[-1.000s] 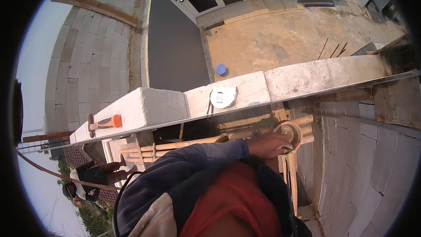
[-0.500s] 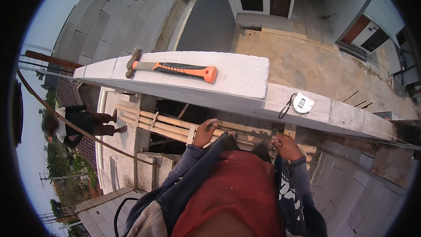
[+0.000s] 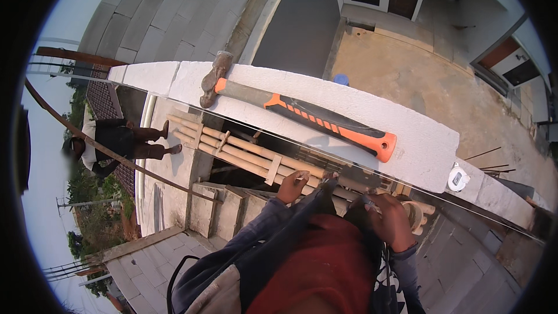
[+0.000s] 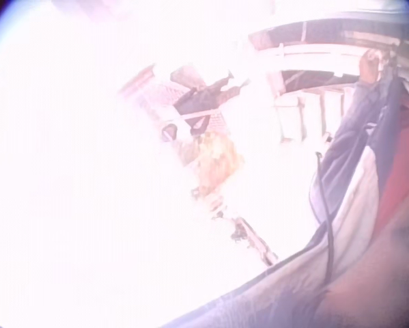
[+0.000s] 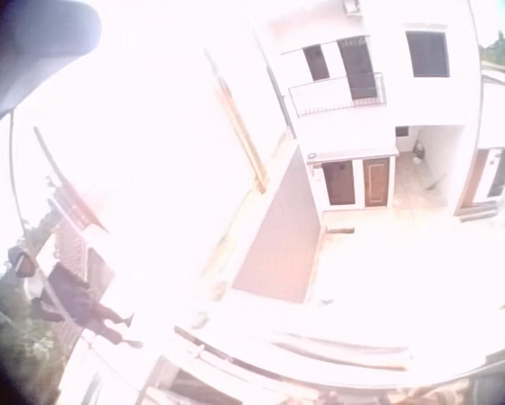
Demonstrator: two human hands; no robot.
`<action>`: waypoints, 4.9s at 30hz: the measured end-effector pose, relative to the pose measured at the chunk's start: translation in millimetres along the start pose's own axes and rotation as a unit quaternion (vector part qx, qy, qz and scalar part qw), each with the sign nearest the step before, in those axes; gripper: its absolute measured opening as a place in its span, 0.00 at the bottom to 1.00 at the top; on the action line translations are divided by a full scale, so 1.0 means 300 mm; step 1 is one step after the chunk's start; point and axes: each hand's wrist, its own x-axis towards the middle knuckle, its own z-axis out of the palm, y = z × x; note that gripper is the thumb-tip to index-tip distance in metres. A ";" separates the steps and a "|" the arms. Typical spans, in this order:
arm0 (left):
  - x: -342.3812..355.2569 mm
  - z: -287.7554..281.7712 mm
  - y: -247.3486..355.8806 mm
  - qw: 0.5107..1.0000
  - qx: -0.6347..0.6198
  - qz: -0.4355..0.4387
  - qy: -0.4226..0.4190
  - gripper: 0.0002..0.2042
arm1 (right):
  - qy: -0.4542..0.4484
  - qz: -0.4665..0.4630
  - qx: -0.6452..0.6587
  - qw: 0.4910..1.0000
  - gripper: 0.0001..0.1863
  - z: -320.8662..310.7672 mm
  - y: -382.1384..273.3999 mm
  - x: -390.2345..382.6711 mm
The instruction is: The person installs white aerated concrete blocks onto a wall under construction. They use a hammer to tap the blocks into place, a trowel to apply mortar from a bucket, and a measuring tape to check alignment. A coworker is visible nearby on the scaffolding.
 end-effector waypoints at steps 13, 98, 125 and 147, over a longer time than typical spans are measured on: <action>0.168 -0.164 0.311 0.980 0.010 0.193 0.046 0.10 | 0.250 -0.440 -0.078 0.859 0.21 -0.158 -0.663 0.178; -0.178 0.230 1.014 0.715 0.542 -0.022 -0.442 0.15 | 0.300 0.580 0.311 0.690 0.23 0.992 1.559 -0.798; 0.206 2.390 -1.145 0.844 0.192 -0.136 -0.481 0.23 | 0.223 0.701 0.182 0.653 0.25 1.177 2.487 -0.696; -0.223 1.594 0.829 0.737 0.253 0.316 -0.541 0.19 | 0.179 0.528 0.007 0.830 0.32 0.506 0.901 -1.006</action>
